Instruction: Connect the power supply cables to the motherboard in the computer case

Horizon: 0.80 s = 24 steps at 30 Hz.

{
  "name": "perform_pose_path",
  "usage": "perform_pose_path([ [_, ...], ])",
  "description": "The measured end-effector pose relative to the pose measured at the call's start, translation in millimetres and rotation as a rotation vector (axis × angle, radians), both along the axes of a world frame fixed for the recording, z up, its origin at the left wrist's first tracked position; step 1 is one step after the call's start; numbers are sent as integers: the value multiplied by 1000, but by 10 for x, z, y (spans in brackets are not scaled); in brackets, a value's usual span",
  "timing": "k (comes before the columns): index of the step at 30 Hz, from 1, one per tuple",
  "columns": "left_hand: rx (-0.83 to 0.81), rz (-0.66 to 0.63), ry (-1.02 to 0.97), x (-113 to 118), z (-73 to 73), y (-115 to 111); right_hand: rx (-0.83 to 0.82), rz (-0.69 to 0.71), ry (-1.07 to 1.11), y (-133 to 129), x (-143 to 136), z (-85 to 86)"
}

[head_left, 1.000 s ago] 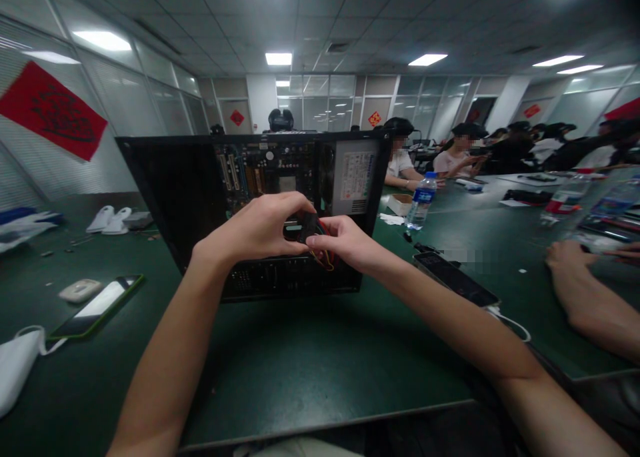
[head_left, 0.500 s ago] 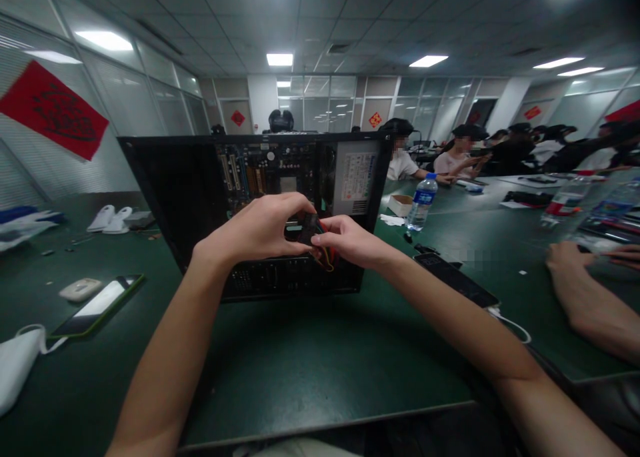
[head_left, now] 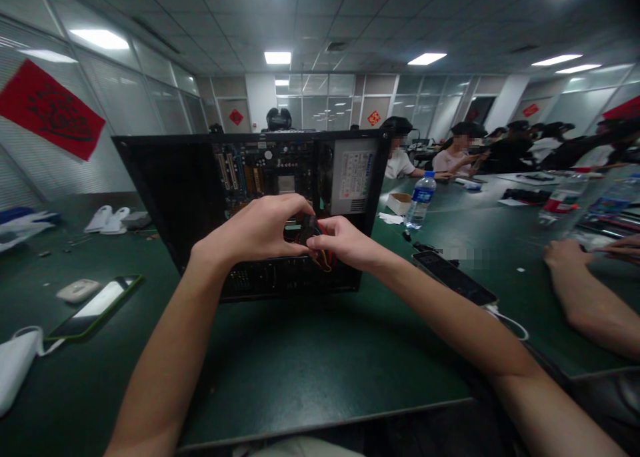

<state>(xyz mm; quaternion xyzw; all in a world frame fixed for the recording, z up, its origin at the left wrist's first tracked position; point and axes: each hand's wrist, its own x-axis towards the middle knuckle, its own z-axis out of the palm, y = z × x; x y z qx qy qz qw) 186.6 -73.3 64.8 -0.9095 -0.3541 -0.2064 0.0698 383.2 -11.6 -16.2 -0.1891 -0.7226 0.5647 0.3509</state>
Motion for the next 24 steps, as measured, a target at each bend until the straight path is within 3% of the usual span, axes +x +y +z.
perform_pose_path([
  [9,19,2,2,-4,-19,18,39,87,-63,37,102,87],
  [24,-2,-8,6,-16,-26,35,-38,46,13,19,-24,-47],
])
